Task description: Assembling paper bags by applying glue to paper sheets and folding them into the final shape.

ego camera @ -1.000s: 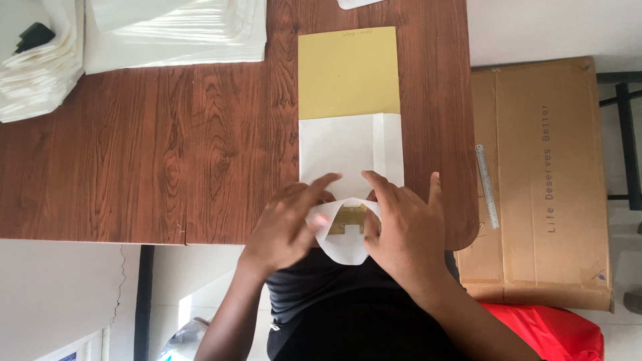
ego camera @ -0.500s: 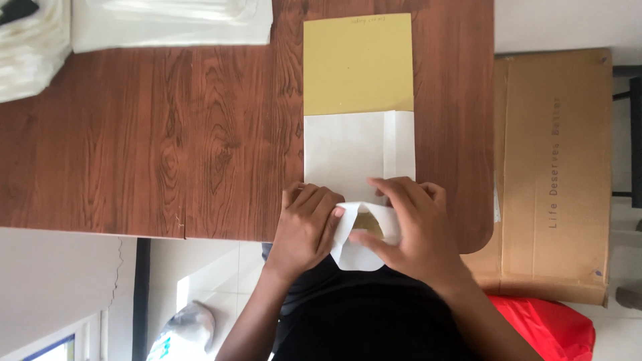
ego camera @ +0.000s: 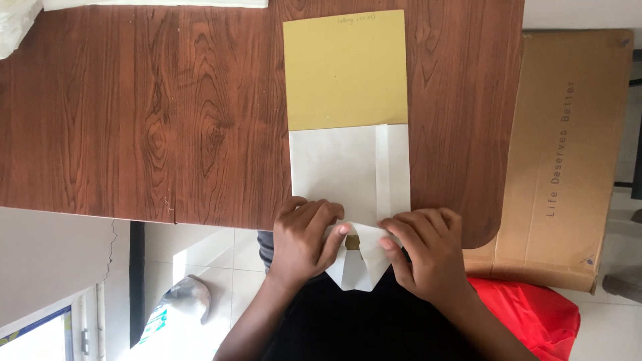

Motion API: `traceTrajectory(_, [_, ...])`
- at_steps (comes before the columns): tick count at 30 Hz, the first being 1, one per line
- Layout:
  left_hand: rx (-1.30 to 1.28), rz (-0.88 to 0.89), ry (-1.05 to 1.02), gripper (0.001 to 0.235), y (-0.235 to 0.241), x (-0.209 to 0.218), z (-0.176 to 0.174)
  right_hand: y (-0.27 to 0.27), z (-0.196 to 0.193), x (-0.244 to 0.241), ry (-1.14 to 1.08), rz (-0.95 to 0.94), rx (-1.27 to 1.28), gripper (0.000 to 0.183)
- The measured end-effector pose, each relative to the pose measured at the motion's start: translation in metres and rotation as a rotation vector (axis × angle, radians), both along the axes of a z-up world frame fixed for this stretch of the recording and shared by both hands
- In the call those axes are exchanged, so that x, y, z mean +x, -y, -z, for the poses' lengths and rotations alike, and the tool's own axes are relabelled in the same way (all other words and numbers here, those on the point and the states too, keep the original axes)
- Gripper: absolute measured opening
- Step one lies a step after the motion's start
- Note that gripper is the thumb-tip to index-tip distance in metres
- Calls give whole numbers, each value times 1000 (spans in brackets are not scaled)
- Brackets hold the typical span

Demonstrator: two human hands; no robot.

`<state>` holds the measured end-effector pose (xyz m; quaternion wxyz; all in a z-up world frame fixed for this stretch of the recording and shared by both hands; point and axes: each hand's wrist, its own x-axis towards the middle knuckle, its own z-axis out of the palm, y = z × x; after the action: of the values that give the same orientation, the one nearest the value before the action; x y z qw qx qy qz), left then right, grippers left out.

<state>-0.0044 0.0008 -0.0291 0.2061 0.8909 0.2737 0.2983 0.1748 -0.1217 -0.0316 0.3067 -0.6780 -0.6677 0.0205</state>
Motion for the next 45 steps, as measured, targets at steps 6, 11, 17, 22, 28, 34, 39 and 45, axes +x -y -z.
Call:
traceTrajectory(6, [-31, -38, -69, 34, -12, 7, 6, -11, 14, 0, 85, 25, 33, 21])
traceTrajectory(11, [-30, -121, -108, 33, -21, 20, -9, -23, 12, -2, 96, 95, -56, 28])
traceTrajectory(17, [48, -187, -170, 33, -23, 28, -7, -29, 11, -5, 123, 157, -108, 28])
traceTrajectory(22, [152, -245, -218, 36, -24, 34, -6, -33, 6, -4, 103, 171, -121, 22])
traceTrajectory(28, [220, -274, -173, 35, -26, 35, 4, -37, 4, -4, 114, 171, -166, 28])
traceTrajectory(34, [3, -88, -53, 26, -32, 30, -4, -43, 3, -5, 107, 184, -95, 16])
traceTrajectory(39, [-66, -61, -16, 17, -34, 30, -1, -41, 9, -5, 44, 213, -94, 19])
traceTrajectory(45, [-2, -133, -58, 21, -30, 36, 7, -39, 16, -3, 92, 218, -87, 17])
